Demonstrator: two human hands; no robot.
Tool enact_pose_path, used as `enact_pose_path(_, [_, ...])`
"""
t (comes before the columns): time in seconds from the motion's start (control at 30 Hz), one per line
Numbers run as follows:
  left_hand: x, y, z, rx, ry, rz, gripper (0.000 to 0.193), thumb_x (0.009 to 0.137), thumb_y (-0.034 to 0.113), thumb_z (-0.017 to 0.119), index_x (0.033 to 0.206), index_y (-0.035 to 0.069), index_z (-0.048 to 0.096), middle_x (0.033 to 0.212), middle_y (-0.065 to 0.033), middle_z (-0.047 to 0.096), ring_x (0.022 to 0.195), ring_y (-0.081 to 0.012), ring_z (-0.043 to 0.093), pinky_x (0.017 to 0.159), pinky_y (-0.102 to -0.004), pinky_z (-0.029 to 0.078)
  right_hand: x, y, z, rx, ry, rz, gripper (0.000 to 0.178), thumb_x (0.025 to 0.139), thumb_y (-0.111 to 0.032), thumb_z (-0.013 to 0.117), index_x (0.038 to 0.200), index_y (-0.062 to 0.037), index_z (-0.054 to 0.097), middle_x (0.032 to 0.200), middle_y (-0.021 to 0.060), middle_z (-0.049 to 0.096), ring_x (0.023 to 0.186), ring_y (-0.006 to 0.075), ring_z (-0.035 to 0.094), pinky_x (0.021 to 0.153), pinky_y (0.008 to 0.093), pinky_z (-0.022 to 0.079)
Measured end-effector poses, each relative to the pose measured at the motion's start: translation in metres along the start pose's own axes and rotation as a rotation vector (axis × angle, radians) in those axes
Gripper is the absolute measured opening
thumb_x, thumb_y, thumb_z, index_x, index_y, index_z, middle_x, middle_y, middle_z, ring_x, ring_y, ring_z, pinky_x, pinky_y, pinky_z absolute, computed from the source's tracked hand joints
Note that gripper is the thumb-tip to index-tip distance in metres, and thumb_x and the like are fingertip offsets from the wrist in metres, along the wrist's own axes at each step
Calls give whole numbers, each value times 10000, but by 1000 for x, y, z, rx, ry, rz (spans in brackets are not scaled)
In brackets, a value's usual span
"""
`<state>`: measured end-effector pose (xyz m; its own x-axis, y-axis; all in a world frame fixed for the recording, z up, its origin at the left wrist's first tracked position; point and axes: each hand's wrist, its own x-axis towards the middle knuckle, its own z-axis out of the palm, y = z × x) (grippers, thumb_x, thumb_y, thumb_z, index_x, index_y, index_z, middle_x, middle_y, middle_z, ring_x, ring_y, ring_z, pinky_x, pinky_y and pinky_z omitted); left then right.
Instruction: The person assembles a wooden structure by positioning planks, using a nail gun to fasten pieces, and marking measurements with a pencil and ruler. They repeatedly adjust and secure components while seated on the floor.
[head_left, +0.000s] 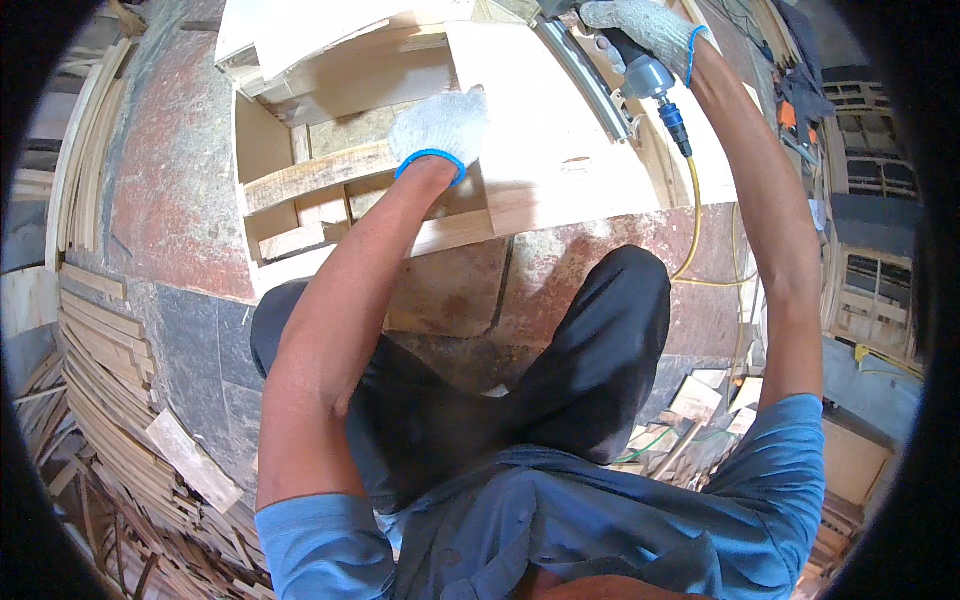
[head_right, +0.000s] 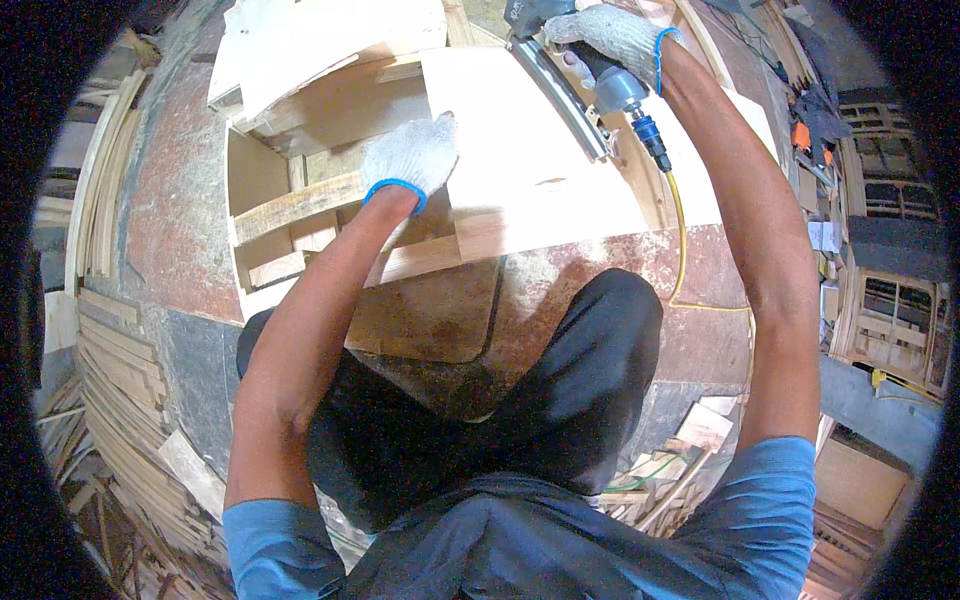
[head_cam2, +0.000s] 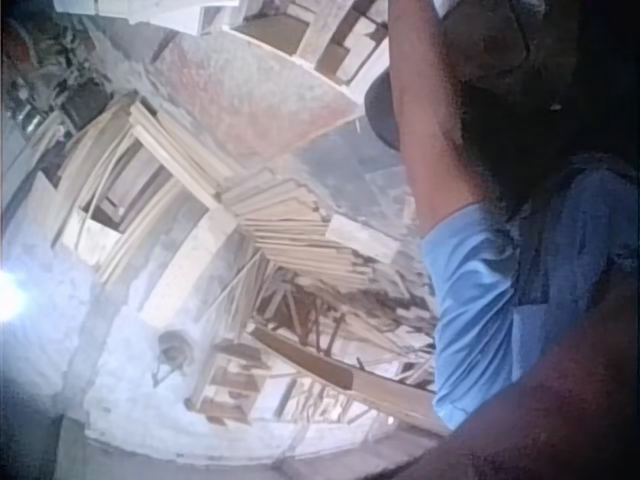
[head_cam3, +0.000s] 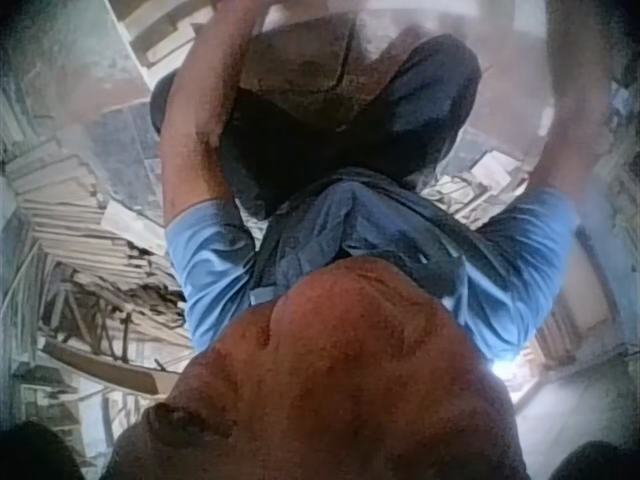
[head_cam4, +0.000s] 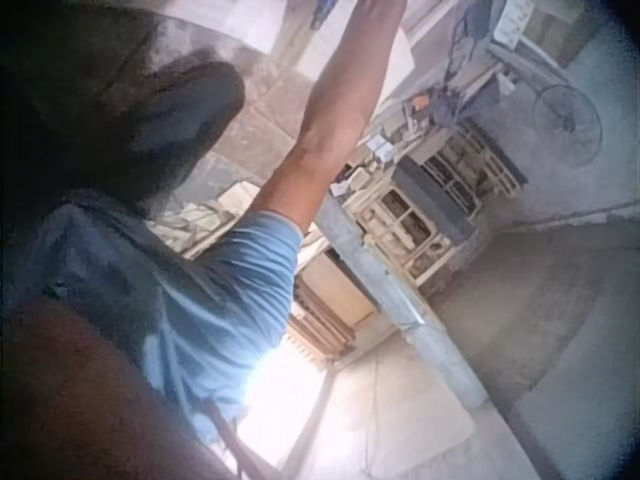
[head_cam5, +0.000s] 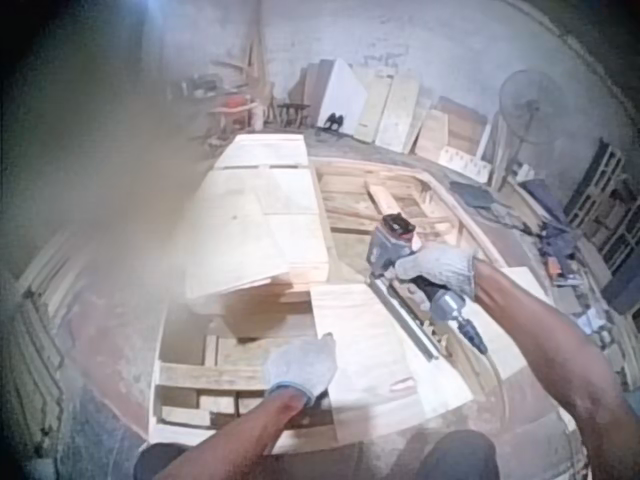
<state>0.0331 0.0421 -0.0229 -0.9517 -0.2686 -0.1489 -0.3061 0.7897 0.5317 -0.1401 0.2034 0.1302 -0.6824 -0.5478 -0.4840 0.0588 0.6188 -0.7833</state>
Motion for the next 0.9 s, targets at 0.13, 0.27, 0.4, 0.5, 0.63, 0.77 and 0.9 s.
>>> enact_pose_path(0.13, [0, 2, -2, -32, -9, -31, 644, 1015, 442, 262, 1051, -12, 717, 1122, -267, 677, 1046, -471, 639, 976, -529, 458, -1, -5, 4, -110, 108, 34, 132, 881, -181, 682, 800, -80, 656, 625, 21, 601, 474, 136, 550, 427, 299, 446])
enact_pose_path(0.27, [-6, 8, -4, -29, 43, 2, 631, 1016, 436, 267, 1043, -6, 717, 1121, -260, 680, 1026, -467, 648, 966, -533, 467, 1, -5, 1, -123, 100, -31, 122, 871, -185, 695, 811, -85, 660, 652, 21, 620, 497, 136, 560, 443, 309, 447])
enact_pose_path(0.4, [1, 0, 5, -6, 68, 60, 603, 1021, 419, 268, 1062, 17, 715, 1126, -247, 685, 1024, -460, 653, 955, -533, 475, 0, -12, 8, -109, 49, -128, 89, 872, -152, 676, 844, -70, 655, 669, 34, 625, 480, 144, 550, 427, 299, 444])
enact_pose_path(0.5, [-8, -19, 1, 19, 14, -35, 569, 1022, 391, 275, 1075, 31, 712, 1135, -239, 685, 1017, -457, 657, 943, -535, 481, 20, -20, 43, -1, -105, -191, 72, 879, -118, 657, 861, -52, 635, 644, 43, 607, 481, 149, 561, 420, 297, 460])
enact_pose_path(0.63, [5, 2, 3, -13, -5, -20, 566, 1014, 395, 285, 1074, 32, 714, 1143, -235, 685, 1037, -455, 652, 939, -535, 483, 11, -27, 27, 18, -104, -87, 68, 900, -95, 649, 862, -52, 612, 620, 45, 596, 482, 150, 582, 416, 290, 482])
enact_pose_path(0.77, [0, 6, 1, -53, 14, -48, 567, 1007, 404, 292, 1078, 31, 712, 1142, -229, 689, 1064, -451, 644, 945, -536, 475, 30, -14, 34, 78, -91, -57, 106, 935, -149, 628, 883, -58, 608, 624, 40, 598, 469, 159, 570, 410, 299, 478])
enact_pose_path(0.9, [4, -5, 6, -26, -6, -31, 554, 999, 404, 305, 1089, 38, 711, 1151, -227, 687, 1067, -455, 642, 949, -545, 469, 34, -20, 49, 141, -142, -5, 106, 938, -163, 626, 908, -62, 617, 648, 40, 602, 475, 161, 555, 416, 304, 472])
